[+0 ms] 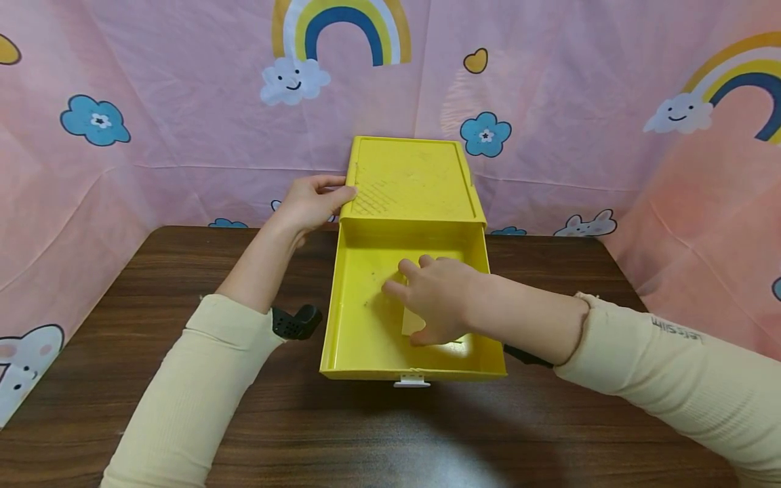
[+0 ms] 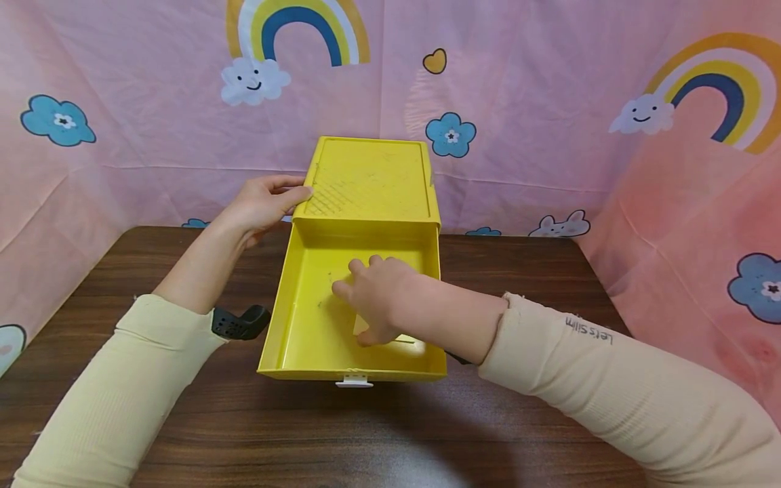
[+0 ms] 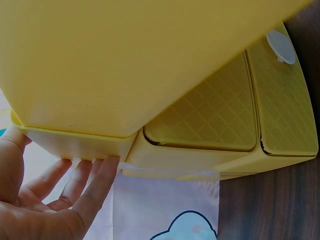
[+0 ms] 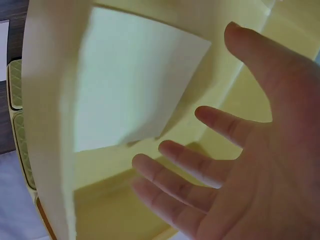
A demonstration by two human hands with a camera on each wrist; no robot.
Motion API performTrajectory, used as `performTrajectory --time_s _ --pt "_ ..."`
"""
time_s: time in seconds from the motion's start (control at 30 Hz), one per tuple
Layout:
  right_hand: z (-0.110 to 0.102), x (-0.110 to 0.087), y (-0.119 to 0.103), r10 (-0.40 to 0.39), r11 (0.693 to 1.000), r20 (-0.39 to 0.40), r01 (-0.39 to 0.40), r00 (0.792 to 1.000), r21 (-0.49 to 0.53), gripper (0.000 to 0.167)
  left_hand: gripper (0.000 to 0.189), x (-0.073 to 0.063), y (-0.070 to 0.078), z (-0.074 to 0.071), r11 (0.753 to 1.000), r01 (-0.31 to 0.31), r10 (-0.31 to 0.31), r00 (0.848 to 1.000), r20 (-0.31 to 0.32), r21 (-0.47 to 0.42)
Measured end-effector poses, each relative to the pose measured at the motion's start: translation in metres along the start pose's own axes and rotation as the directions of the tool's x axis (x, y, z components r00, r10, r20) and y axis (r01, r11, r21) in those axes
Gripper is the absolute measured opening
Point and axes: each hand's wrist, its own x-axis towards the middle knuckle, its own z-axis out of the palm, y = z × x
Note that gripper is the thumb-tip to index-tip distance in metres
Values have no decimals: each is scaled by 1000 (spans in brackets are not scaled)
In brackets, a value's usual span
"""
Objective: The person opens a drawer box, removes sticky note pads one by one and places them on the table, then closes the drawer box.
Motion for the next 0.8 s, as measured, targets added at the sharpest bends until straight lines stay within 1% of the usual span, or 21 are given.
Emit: performTrajectory --time_s 0.2,0.47,0.7,0.8 --pt "3 3 -3 24 999 7 -24 1000 -25 67 49 1 -1 1 1000 -1 1 1000 -1 -6" --pt "6 6 -5 50 999 1 -50 999 -12 65 50 0 0 1 1000 4 -4 1000 -14 11" --pt "9 7 -8 70 997 -2 -70 998 -28 68 50 2 -1 1 1000 2 -2 1000 -14 6" --pt "11 7 -9 71 997 -19 -72 997 -38 70 50 2 -1 1 1000 3 -3 1000 -16 7"
